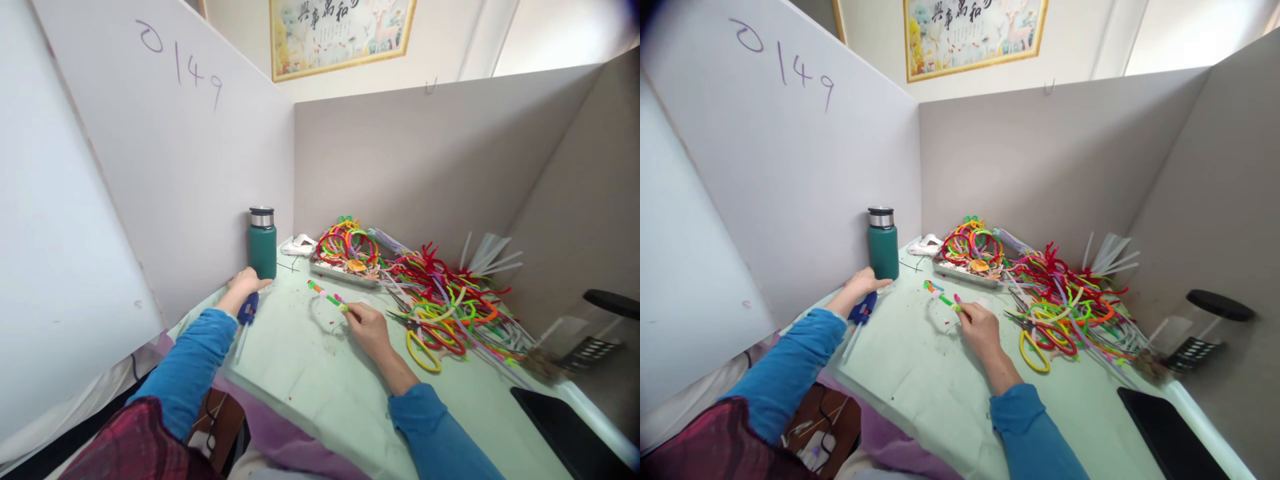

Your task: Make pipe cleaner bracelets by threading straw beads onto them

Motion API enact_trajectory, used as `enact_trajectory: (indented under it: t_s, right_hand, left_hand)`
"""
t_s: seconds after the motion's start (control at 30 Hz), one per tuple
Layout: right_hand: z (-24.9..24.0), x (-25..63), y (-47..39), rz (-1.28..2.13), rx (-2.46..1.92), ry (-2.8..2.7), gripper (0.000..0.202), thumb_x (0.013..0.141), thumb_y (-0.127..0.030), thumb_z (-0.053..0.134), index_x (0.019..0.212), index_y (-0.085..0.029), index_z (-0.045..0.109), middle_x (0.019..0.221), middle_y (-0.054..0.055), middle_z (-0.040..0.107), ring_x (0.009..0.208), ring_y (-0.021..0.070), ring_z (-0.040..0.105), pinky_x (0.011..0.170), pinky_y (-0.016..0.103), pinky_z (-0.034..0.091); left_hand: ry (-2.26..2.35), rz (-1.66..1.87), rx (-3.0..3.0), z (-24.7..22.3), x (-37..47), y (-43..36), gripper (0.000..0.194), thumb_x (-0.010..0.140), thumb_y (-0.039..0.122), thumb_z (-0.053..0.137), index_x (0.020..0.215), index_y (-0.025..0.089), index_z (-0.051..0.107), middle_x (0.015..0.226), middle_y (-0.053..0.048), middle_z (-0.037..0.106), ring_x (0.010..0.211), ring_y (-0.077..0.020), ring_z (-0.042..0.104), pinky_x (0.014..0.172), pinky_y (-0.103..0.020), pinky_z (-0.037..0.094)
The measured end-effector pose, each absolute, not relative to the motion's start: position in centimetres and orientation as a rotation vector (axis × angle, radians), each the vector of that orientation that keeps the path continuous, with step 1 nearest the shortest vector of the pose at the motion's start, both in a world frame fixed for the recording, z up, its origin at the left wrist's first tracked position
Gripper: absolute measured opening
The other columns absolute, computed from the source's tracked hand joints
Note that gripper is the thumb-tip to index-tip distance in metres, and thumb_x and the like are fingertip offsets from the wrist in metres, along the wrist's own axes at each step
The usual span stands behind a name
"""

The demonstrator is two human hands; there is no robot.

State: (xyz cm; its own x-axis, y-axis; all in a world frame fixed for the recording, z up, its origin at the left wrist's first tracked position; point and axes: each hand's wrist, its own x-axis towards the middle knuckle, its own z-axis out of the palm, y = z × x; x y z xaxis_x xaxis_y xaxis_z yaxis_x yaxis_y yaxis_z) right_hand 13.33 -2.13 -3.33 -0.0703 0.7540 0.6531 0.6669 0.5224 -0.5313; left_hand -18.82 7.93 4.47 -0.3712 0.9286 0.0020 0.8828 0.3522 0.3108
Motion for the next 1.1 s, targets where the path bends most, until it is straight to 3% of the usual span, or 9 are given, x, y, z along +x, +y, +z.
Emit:
enact_trajectory:
  t_s: [0.13,0.37,0.67,1.1]
  right_hand:
    - [-3.3,13.4,-2.2,0.101,-1.197,-1.787,0.021,0.087,-0.027,0.054,0.087,-0.022,0.074,0.078,0.003,0.070,0.074,0.0180,0.064,0.067,0.026,0.042]
    - [-3.1,13.3,-2.3,0.089,-1.191,-1.791,0.022,0.088,-0.026,0.053,0.088,-0.022,0.074,0.079,0.003,0.071,0.075,0.0184,0.065,0.067,0.027,0.043]
    - [-3.2,13.4,-2.2,0.093,-1.198,-1.782,0.021,0.086,-0.026,0.053,0.088,-0.022,0.074,0.080,0.003,0.072,0.075,0.0182,0.065,0.068,0.027,0.043]
    - [-3.4,13.4,-2.1,0.076,-1.190,-1.778,0.022,0.086,-0.027,0.052,0.088,-0.023,0.074,0.082,0.004,0.073,0.076,0.0188,0.066,0.068,0.027,0.045]
  left_hand:
    - [2.478,0.336,1.615,4.5,-18.0,8.3,0.072,0.053,0.058,0.081,0.110,0.017,0.062,0.123,-0.024,0.063,0.116,-0.0404,0.057,0.089,-0.048,0.046]
    - [2.516,0.387,1.557,4.4,-17.7,8.9,0.054,0.054,0.035,0.081,0.102,0.018,0.063,0.117,-0.022,0.066,0.112,-0.0372,0.061,0.088,-0.046,0.047]
    - [2.497,0.444,1.489,5.4,-18.2,8.5,0.050,0.054,0.041,0.080,0.095,0.016,0.066,0.111,-0.022,0.068,0.107,-0.0401,0.063,0.078,-0.045,0.050]
    - [2.456,0.569,1.432,5.8,-18.9,7.5,0.042,0.063,0.049,0.073,0.087,0.016,0.067,0.107,-0.020,0.070,0.098,-0.0344,0.067,0.069,-0.035,0.051]
